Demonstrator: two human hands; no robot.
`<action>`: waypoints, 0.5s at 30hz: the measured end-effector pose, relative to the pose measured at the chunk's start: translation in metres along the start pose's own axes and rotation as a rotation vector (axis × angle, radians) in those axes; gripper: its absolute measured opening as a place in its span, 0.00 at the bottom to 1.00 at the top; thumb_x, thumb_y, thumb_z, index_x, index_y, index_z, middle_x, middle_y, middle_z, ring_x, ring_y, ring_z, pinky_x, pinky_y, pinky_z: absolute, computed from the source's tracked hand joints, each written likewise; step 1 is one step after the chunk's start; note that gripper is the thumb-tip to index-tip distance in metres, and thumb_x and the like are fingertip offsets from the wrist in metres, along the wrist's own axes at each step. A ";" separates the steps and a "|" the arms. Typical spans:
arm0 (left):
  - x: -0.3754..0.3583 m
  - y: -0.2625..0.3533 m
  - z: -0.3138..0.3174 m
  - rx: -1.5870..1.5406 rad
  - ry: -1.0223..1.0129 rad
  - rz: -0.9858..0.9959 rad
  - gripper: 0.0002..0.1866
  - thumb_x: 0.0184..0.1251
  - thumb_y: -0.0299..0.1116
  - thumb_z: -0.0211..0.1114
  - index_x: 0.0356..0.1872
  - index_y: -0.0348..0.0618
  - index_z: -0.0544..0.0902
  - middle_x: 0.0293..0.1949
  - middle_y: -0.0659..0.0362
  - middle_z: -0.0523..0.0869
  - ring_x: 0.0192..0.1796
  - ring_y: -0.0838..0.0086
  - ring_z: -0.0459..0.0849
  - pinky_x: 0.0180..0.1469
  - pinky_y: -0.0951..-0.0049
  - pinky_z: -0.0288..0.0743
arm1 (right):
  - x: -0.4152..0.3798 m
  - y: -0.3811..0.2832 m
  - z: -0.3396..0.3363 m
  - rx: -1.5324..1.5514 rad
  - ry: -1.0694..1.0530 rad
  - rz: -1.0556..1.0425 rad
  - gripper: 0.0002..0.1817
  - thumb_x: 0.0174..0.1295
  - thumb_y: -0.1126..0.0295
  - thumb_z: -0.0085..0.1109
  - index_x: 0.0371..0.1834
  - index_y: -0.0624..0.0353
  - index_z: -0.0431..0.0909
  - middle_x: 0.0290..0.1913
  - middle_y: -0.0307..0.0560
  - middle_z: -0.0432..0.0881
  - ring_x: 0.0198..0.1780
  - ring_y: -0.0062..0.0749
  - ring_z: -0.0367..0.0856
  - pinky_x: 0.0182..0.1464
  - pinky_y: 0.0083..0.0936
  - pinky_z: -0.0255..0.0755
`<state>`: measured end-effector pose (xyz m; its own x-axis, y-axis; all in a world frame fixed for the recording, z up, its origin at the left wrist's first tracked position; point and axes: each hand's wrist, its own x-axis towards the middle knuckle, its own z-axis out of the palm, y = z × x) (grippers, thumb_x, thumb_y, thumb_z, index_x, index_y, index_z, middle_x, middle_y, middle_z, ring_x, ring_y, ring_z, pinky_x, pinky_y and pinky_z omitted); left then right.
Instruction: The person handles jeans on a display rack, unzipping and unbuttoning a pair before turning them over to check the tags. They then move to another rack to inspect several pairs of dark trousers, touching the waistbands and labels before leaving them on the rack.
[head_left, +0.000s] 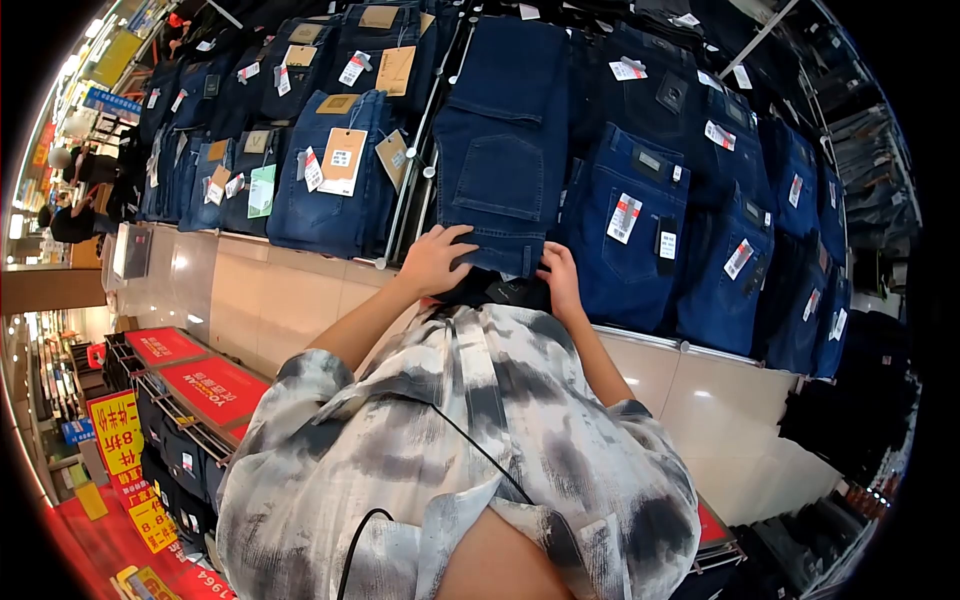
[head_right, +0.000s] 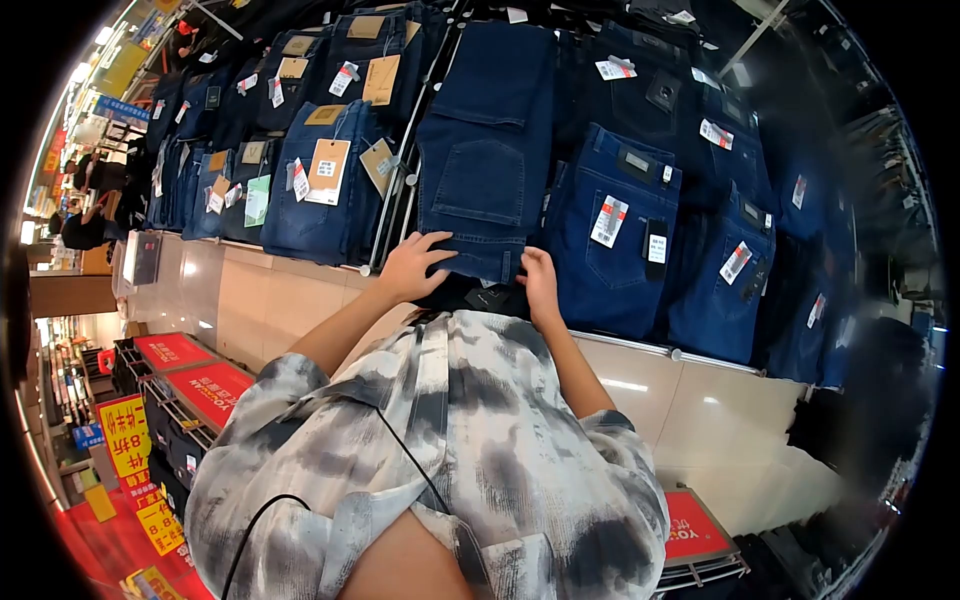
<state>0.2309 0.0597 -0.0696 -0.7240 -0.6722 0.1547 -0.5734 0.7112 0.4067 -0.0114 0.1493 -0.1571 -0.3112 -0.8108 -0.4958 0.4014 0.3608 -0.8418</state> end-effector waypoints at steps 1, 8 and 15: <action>0.000 0.003 -0.002 -0.040 0.037 -0.030 0.10 0.59 0.36 0.68 0.39 0.46 0.90 0.55 0.59 0.85 0.49 0.62 0.79 0.54 0.66 0.76 | -0.001 -0.001 0.004 -0.133 0.021 -0.064 0.20 0.69 0.62 0.57 0.59 0.62 0.72 0.55 0.47 0.79 0.54 0.34 0.77 0.55 0.29 0.72; -0.005 -0.016 0.037 -0.228 0.332 -0.569 0.20 0.56 0.36 0.76 0.41 0.34 0.79 0.48 0.49 0.82 0.50 0.58 0.79 0.51 0.65 0.75 | 0.006 -0.016 0.013 -0.368 -0.047 -0.012 0.26 0.63 0.59 0.66 0.56 0.68 0.73 0.46 0.51 0.83 0.44 0.34 0.81 0.48 0.28 0.76; 0.011 -0.034 0.027 -0.966 0.007 -0.998 0.36 0.55 0.37 0.76 0.60 0.27 0.70 0.49 0.51 0.82 0.47 0.64 0.83 0.50 0.70 0.78 | 0.009 -0.028 0.012 0.023 -0.281 0.169 0.28 0.64 0.63 0.64 0.65 0.66 0.73 0.59 0.51 0.80 0.57 0.39 0.80 0.63 0.32 0.70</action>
<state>0.2320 0.0331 -0.1062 -0.1665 -0.8093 -0.5634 -0.3496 -0.4858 0.8011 -0.0150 0.1261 -0.1358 0.0100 -0.8370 -0.5470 0.4472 0.4931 -0.7463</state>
